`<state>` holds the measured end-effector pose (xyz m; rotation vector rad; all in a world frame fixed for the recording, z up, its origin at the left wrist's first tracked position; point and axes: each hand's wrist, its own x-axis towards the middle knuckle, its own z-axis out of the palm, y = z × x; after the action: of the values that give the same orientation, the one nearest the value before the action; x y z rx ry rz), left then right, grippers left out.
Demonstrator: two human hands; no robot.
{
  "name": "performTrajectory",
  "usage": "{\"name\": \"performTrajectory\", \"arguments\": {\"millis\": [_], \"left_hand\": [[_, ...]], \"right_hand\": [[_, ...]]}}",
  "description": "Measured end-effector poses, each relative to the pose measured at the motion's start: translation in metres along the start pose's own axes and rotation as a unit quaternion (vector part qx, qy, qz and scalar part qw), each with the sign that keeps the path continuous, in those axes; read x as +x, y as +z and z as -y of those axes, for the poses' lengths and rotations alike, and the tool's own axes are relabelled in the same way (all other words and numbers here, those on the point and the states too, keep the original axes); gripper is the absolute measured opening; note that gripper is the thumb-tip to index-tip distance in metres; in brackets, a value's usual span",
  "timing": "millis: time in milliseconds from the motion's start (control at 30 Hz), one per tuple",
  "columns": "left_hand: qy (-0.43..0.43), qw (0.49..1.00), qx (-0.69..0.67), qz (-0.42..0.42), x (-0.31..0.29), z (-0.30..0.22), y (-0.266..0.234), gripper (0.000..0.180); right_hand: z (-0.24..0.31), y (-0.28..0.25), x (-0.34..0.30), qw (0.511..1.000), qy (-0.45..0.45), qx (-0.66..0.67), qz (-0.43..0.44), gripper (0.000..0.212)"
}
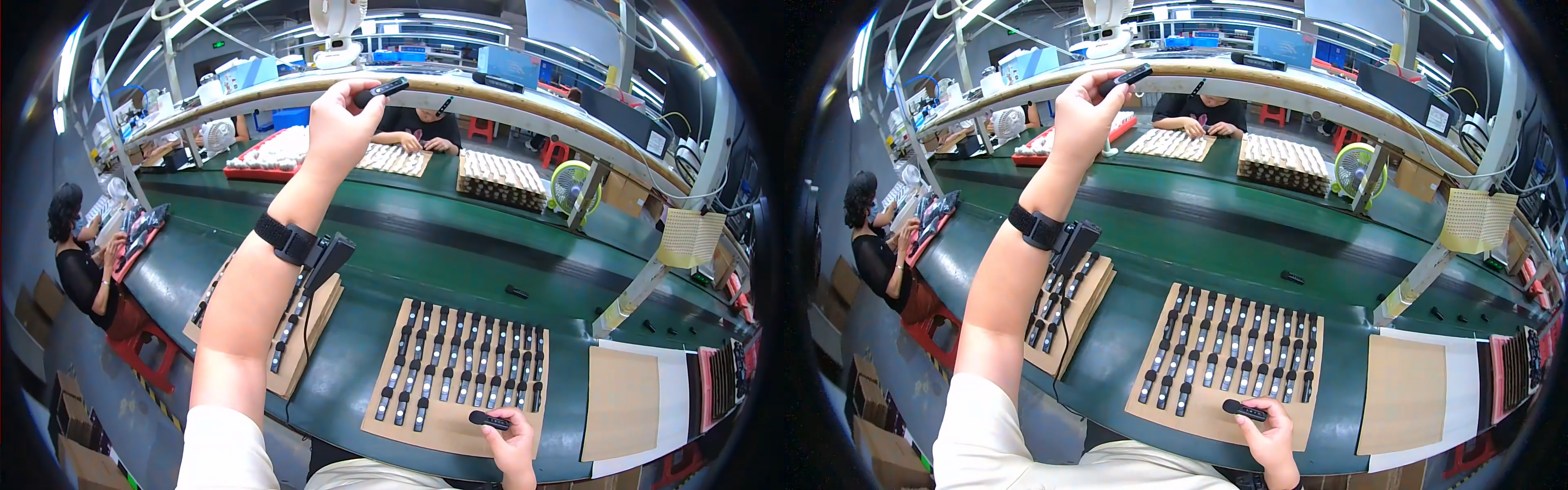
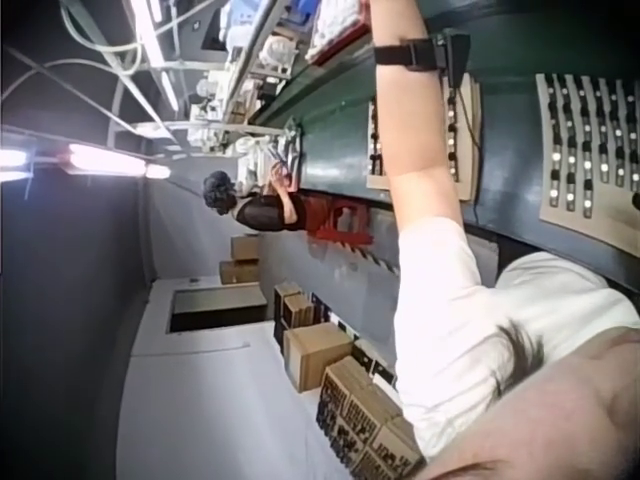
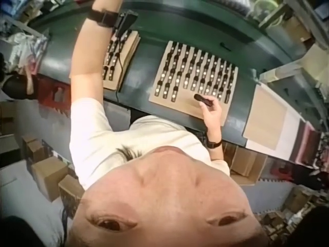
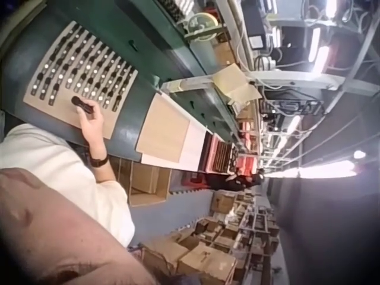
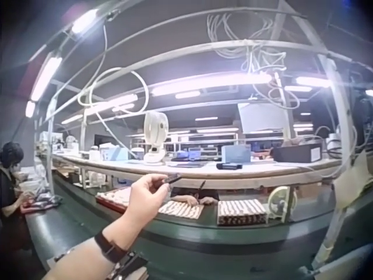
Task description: The person picks up a microphone and a receiver, presses them together to assemble them, and places the unit onto a cardboard sheet. This process is repeated multiple times throughout the video.
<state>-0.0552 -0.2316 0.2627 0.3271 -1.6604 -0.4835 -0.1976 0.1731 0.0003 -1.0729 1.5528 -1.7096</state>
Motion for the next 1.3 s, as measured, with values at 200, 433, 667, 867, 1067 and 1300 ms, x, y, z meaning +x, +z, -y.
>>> {"name": "performTrajectory", "arguments": {"millis": [200,433,667,867,1067,1300], "left_hand": [[-0.034,0.999,-0.029,0.01,-0.002,-0.005,0.002,0.024],[-0.013,0.997,-0.077,-0.021,0.004,0.002,0.006,0.024],[-0.017,0.988,0.149,-0.036,0.045,0.023,-0.009,0.024],[0.058,0.954,0.287,-0.059,0.071,0.048,-0.001,0.023],[0.05,0.93,0.364,-0.017,0.085,0.059,0.008,0.024],[0.129,0.941,0.305,-0.071,0.076,0.07,0.003,0.029]], "right_hand": [[0.004,0.001,0.001,1.0,0.011,0.017,-0.003,0.023],[0.0,-0.002,0.001,1.0,0.01,-0.003,0.006,0.023],[-0.01,-0.007,-0.002,1.0,0.016,-0.019,-0.018,0.024],[-0.008,-0.009,-0.003,0.999,0.018,-0.026,-0.027,0.024],[-0.003,-0.008,0.0,0.999,0.03,-0.037,-0.027,0.024],[0.01,-0.003,0.003,0.997,0.015,-0.075,-0.021,0.024]]}}
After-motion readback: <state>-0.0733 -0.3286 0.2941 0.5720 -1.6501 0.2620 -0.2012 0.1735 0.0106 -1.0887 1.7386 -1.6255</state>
